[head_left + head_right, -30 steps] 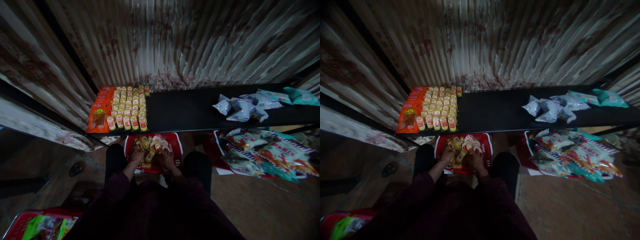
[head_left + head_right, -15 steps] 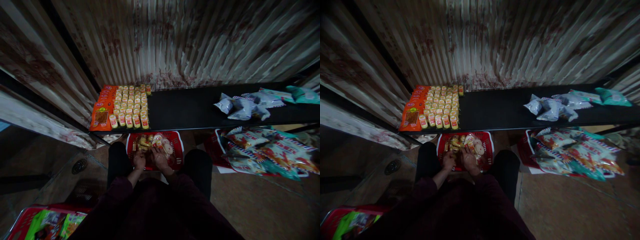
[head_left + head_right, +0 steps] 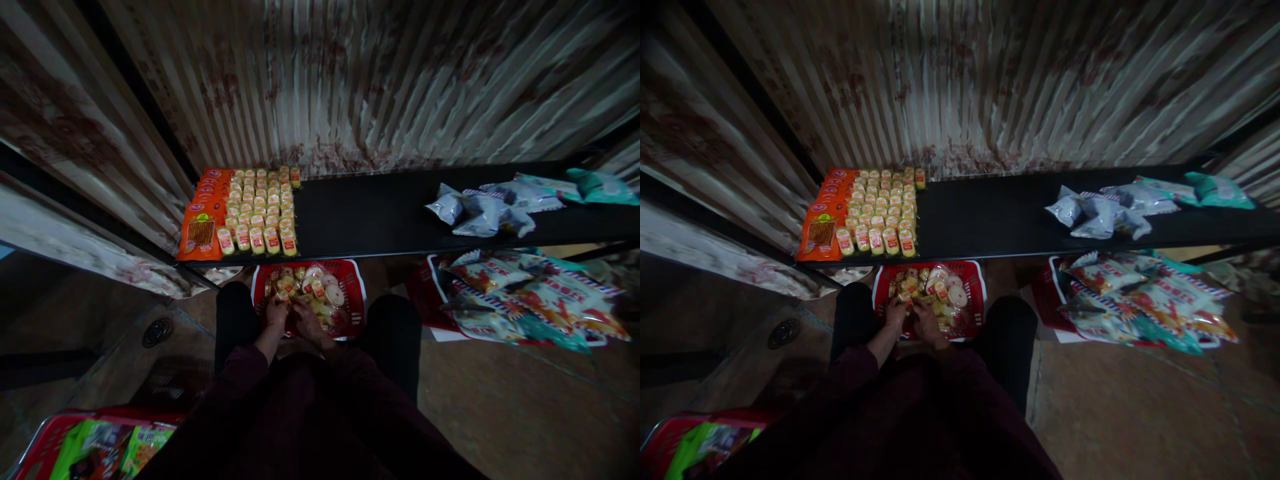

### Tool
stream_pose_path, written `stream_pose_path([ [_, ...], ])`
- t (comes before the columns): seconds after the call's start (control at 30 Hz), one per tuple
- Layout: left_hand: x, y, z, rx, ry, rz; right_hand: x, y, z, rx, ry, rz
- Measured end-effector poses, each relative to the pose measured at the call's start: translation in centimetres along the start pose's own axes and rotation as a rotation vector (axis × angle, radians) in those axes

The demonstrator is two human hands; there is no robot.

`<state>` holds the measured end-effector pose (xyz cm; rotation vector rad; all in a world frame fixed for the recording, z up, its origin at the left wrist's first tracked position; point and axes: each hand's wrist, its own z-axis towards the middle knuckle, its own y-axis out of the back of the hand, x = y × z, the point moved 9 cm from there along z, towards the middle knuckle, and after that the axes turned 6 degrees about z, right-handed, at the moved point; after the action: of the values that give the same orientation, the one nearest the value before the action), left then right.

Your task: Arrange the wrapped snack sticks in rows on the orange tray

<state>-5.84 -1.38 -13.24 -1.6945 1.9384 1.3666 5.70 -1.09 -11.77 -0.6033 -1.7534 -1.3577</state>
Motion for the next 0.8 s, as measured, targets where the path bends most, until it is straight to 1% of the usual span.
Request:
stream_pose_path([
  [0.07,0.4,-0.5,-0.1,0.046,0.037,-0.164,-0.6,0.6,-0.3,-0.054,-0.031,0.127],
  [0.17,0.6,-1.5,-0.4,0.184,0.067,-0.357,-2.1,1.8,-0.5,-0.139,-0.153,0.357],
  [0.23,0.4,-2.0,-0.8,0.283,0.072,-0.472,-3.0,2.1,-0.6,-0.164,-0.231,0.546],
  [0.3,0.0,-2.2,-1.1,0.355,0.064,-0.570,-3.6,2.0,-0.7,-0.169,-0.286,0.710],
  [0.37,-0.3,-2.2,-1.4,0.392,0.055,-0.624,-4.0,2.1,-0.9,-0.179,-0.319,0.794],
  [0.43,-0.6,-2.5,-1.6,0.417,0.054,-0.646,-4.2,2.5,-1.1,-0.195,-0.333,0.815],
  [0.5,-0.7,-2.8,-1.7,0.431,0.052,-0.654,-4.3,2.8,-1.3,-0.201,-0.338,0.831],
  [0.57,-0.9,-3.0,-1.8,0.417,0.051,-0.662,-4.5,2.9,-1.5,-0.195,-0.353,0.867],
  [0.67,-0.7,-3.1,-2.0,0.347,0.080,-0.660,-4.8,3.1,-1.6,-0.212,-0.370,0.898],
  [0.8,-0.7,-2.9,-1.9,0.248,0.091,-0.651,-4.5,4.2,-1.8,-0.272,-0.349,0.889],
])
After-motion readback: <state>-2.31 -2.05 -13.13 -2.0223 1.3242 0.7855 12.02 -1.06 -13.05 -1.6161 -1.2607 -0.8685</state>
